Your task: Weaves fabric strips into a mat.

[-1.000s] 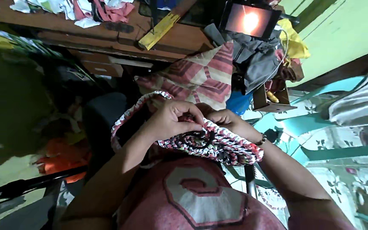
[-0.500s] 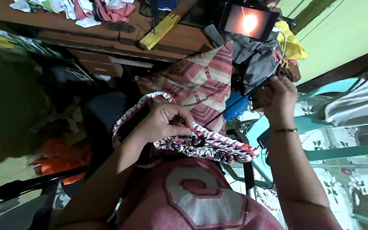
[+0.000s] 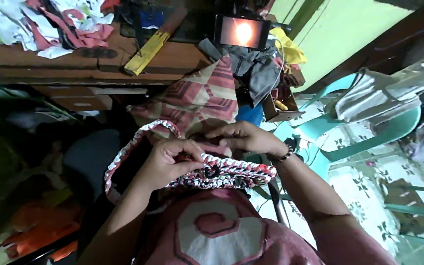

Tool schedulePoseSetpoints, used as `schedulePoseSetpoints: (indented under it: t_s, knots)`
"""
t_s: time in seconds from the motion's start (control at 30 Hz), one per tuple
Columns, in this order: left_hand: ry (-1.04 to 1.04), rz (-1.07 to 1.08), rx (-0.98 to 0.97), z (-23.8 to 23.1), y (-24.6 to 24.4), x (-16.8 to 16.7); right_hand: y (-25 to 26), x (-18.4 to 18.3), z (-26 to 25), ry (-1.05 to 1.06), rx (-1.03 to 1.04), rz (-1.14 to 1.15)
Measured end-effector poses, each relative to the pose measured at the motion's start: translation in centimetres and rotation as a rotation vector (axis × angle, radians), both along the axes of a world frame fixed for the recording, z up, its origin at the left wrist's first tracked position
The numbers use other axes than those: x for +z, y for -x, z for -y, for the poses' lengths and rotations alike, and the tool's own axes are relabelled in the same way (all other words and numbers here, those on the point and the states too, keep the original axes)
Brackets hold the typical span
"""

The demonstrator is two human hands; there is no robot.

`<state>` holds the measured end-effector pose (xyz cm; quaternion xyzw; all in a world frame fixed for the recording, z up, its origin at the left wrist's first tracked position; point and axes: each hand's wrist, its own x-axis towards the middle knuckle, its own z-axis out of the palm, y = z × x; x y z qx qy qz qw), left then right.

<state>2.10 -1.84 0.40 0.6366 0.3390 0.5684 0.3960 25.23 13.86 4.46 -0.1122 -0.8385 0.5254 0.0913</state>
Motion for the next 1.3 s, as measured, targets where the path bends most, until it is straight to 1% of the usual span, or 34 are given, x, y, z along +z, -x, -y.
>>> schedulePoseSetpoints:
  t_s: [0.07, 0.13, 0.23, 0.3, 0.37, 0.47, 0.6, 0.7, 0.77, 0.83, 0.97, 1.03, 1.2, 1.3]
  knots:
    - [0.006, 0.007, -0.005, 0.3, 0.1, -0.1, -2.5, -1.6, -0.4, -0.084, -0.275, -0.017]
    - [0.012, 0.006, 0.006, 0.5, 0.2, -0.3, -5.7, -3.9, -1.1, -0.155, -0.542, -0.009]
    - [0.015, 0.000, 0.020, 0.4, 0.4, -0.7, -10.7, -6.8, -2.5, -0.287, -0.821, 0.095]
    - [0.015, 0.001, 0.019, 0.2, 0.3, -0.9, -13.0, -7.9, -3.0, -0.270, -0.982, 0.136]
    - [0.008, -0.004, 0.023, 0.1, 0.2, -1.0, -14.2, -8.7, -3.6, -0.244, -1.083, 0.116]
    - [0.014, 0.001, 0.033, 0.2, 0.1, -0.8, -14.6, -9.5, -4.8, -0.216, -1.100, 0.027]
    - [0.031, 0.008, 0.059, 0.2, 0.2, -1.1, -13.1, -10.0, -5.5, -0.191, -1.060, -0.051]
    - [0.038, 0.000, 0.077, 0.2, 0.2, -1.2, -11.9, -10.9, -6.1, -0.238, -1.059, -0.125]
    - [0.049, 0.000, 0.086, 0.3, 0.3, -1.2, -11.6, -11.6, -6.6, -0.313, -1.067, -0.163]
    - [0.052, 0.006, 0.083, 0.3, 0.3, -1.2, -11.2, -11.5, -7.0, -0.395, -1.080, -0.170]
    - [0.051, 0.008, 0.086, 0.3, 0.3, -1.4, -9.9, -11.1, -7.8, -0.532, -1.134, -0.084]
    - [0.048, 0.016, 0.085, 0.3, 0.4, -1.5, -9.1, -10.8, -8.6, -0.567, -1.155, -0.038]
    - [0.050, 0.005, 0.090, 0.4, 0.4, -1.4, -7.0, -9.6, -10.1, -0.585, -1.233, 0.098]
    - [0.055, 0.008, 0.103, 0.5, 0.5, -1.6, -6.1, -9.3, -10.7, -0.541, -1.277, 0.139]
